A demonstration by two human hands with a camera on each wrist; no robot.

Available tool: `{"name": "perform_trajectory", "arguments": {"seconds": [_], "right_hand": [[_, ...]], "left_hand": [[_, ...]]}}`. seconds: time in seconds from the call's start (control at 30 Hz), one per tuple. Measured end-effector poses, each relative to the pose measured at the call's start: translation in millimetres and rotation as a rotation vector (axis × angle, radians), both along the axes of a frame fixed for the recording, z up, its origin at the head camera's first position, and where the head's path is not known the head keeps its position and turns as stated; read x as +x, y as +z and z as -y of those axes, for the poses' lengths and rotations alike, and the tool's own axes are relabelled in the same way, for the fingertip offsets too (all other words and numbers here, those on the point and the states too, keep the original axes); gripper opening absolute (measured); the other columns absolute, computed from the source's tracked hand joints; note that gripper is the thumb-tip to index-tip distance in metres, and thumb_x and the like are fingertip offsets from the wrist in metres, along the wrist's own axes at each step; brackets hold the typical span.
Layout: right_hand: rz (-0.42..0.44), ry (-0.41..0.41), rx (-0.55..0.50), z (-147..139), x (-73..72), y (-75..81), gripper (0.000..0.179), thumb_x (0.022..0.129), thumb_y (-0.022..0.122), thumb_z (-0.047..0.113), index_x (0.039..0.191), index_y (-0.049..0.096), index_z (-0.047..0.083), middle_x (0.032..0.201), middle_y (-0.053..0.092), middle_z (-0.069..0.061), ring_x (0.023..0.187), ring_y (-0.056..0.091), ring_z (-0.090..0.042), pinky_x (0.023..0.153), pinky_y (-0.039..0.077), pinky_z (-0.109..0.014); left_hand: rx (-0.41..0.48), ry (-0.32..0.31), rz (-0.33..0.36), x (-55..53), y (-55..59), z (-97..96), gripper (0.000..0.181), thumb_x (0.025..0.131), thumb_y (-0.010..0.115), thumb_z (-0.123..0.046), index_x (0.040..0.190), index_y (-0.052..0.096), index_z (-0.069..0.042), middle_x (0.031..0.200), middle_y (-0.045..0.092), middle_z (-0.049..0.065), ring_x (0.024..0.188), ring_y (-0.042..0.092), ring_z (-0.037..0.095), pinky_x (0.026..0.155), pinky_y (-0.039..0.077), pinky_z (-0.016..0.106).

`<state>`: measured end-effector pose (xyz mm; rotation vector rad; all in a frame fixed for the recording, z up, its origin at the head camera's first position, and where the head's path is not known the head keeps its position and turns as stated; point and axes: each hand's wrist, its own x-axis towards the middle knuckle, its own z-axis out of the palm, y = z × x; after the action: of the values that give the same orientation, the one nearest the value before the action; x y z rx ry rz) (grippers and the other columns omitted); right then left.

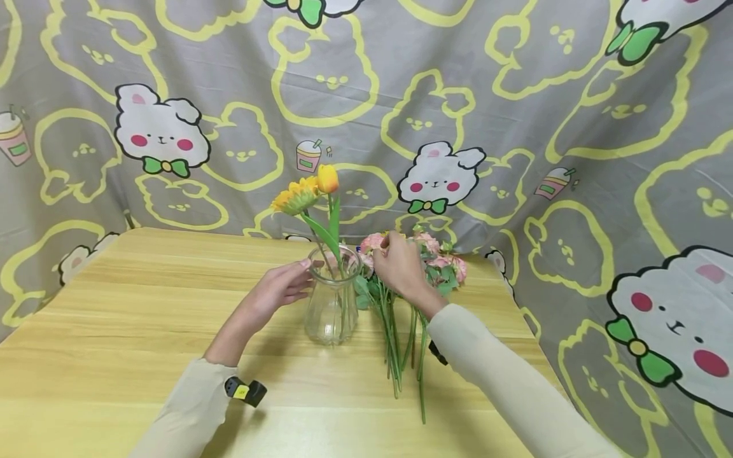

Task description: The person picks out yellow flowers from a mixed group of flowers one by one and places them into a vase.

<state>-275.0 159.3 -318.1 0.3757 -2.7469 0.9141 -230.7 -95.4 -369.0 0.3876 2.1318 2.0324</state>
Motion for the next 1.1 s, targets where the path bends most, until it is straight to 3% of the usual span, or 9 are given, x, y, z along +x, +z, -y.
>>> {"name": "perform_trajectory", "arguments": {"seconds": [0.43,0.6,0.87,1.1], "right_hand": [[0.16,-0.075,0.123,-15,1.8,-53.9,0.032,0.099,0.066,0.024,0.112,0.061,-0.005,0.072,0.062,-0.009,0.051,0.049,-0.016,0.048,0.041,-0.027],[0.226,-0.091,0.181,-17,3.5,-64.0,0.032,0.096,0.072,0.027,0.104,0.059,0.0,0.078,0.059,-0.009,0.059,0.051,-0.019,0.053,0.041,-0.028],[0.268,-0.101,0.184,-18,2.0,-74.0,0.035,0.091,0.078,0.023,0.081,0.048,0.008,0.06,0.031,0.001,0.05,0.027,-0.011,0.049,0.029,-0.025],[0.301,-0.086,0.152,-17,1.1,-79.2,0.045,0.092,0.074,0.016,0.071,0.034,0.014,0.057,0.021,0.005,0.049,0.021,-0.01,0.05,0.027,-0.025]], "left_hand": [[-0.018,0.0,-0.001,-0.2,0.2,0.0,0.061,0.107,0.043,-0.049,0.147,0.051,-0.004,0.149,0.052,0.022,0.139,0.05,0.037,0.116,0.043,0.05],[-0.017,0.001,-0.004,-0.4,0.2,-0.3,0.06,0.107,0.043,-0.049,0.147,0.052,-0.005,0.149,0.052,0.021,0.139,0.05,0.037,0.116,0.043,0.05],[-0.016,-0.003,-0.009,-0.2,-0.7,0.2,0.061,0.107,0.043,-0.051,0.147,0.052,-0.006,0.15,0.052,0.02,0.14,0.05,0.037,0.117,0.042,0.051],[-0.012,-0.001,-0.011,-0.2,-0.6,-0.2,0.06,0.107,0.043,-0.049,0.147,0.052,-0.005,0.149,0.052,0.021,0.139,0.051,0.037,0.117,0.042,0.052]]}}
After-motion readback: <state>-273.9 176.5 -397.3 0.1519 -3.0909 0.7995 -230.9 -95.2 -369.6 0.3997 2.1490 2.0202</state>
